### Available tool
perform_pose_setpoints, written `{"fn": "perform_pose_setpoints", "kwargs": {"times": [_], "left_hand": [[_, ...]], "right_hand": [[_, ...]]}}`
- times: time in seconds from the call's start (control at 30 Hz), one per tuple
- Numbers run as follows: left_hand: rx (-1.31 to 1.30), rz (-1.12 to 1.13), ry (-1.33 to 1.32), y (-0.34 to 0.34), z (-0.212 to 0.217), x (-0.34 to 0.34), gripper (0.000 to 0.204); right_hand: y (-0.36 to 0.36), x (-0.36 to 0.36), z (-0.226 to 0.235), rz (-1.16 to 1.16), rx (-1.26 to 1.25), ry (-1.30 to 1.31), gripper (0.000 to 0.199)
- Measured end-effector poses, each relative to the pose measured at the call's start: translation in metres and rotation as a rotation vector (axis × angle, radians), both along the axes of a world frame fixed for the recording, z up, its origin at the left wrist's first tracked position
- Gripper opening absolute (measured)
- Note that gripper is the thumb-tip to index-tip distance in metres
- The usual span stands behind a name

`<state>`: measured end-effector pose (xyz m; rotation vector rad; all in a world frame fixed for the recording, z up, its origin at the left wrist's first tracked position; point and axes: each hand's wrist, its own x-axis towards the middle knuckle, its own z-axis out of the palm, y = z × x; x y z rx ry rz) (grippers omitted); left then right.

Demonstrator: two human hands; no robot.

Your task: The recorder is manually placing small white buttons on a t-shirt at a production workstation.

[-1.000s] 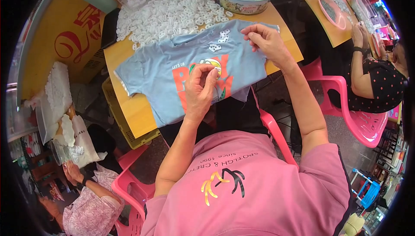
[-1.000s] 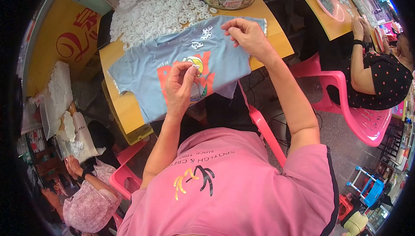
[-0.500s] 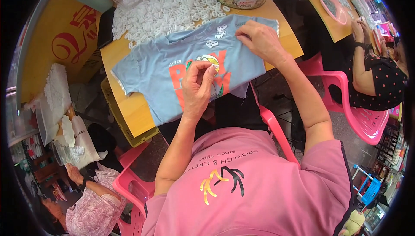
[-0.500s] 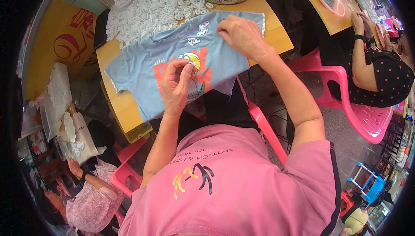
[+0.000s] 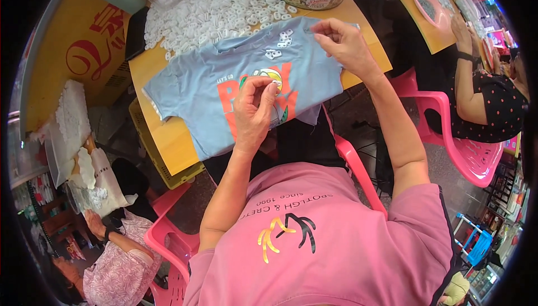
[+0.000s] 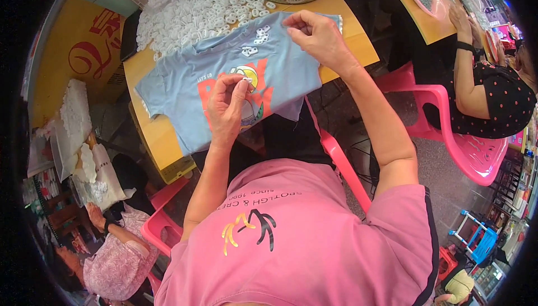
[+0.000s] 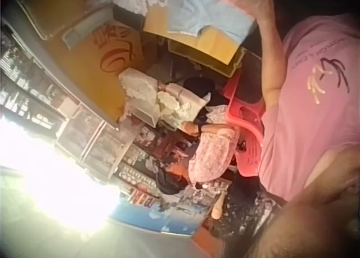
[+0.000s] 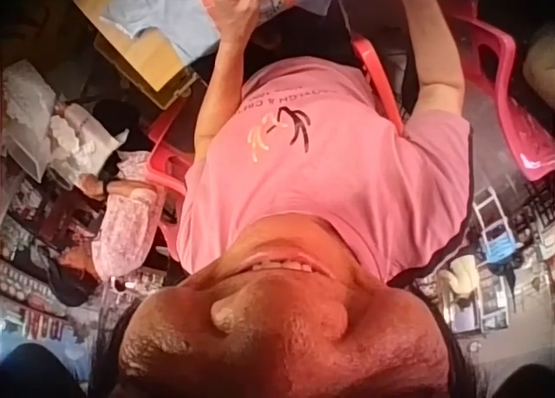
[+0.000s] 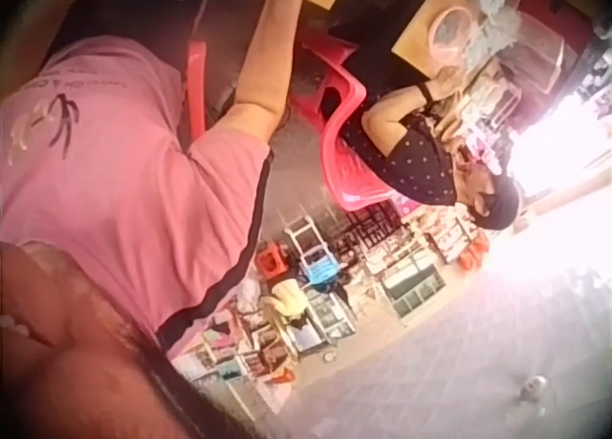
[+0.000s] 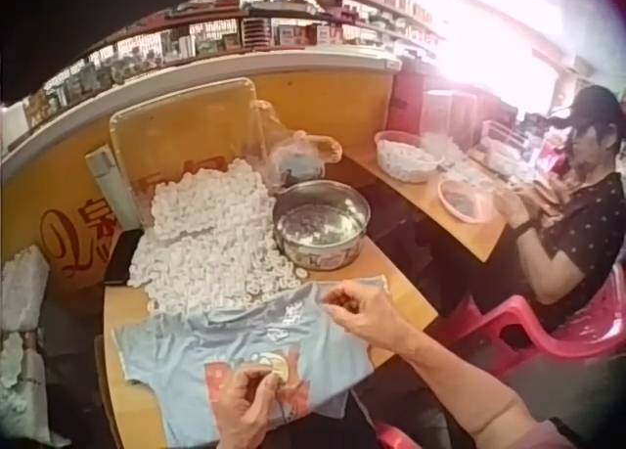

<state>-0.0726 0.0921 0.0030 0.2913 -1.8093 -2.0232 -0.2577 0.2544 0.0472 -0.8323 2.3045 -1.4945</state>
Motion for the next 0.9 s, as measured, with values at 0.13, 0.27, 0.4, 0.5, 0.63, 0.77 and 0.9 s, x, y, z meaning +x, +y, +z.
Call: {"fn": "perform_pose_setpoints", "kwargs": {"times": [0.13, 0.27, 0.4, 0.5, 0.63, 0.77, 0.9], "left_hand": [[0.011, -0.006, 0.006, 0.000, 0.001, -0.003, 0.009], [0.015, -0.003, -0.013, 0.000, 0.003, -0.002, 0.009], [0.027, 0.004, -0.017, 0.002, 0.003, -0.003, 0.009], [0.025, 0.007, -0.010, 0.002, 0.002, -0.003, 0.010], [0.005, 0.014, -0.022, 0.000, 0.001, -0.002, 0.010], [0.034, -0.006, -0.002, 0.000, 0.005, -0.002, 0.010], [0.065, 0.021, -0.056, 0.007, 0.030, -0.004, 0.010]], "right_hand": [[0.004, 0.006, 0.003, 0.032, -0.085, -0.203, 0.024], [0.001, 0.011, 0.001, 0.003, -0.192, -0.304, 0.023], [0.001, 0.008, -0.004, 0.002, -0.187, -0.335, 0.024], [0.000, 0.008, -0.008, 0.004, -0.188, -0.314, 0.023], [-0.003, 0.008, -0.005, -0.021, -0.194, -0.280, 0.022], [-0.004, 0.012, -0.003, -0.048, -0.184, -0.279, 0.024], [-0.002, 0.016, -0.001, -0.026, -0.261, -0.381, 0.024]]}}
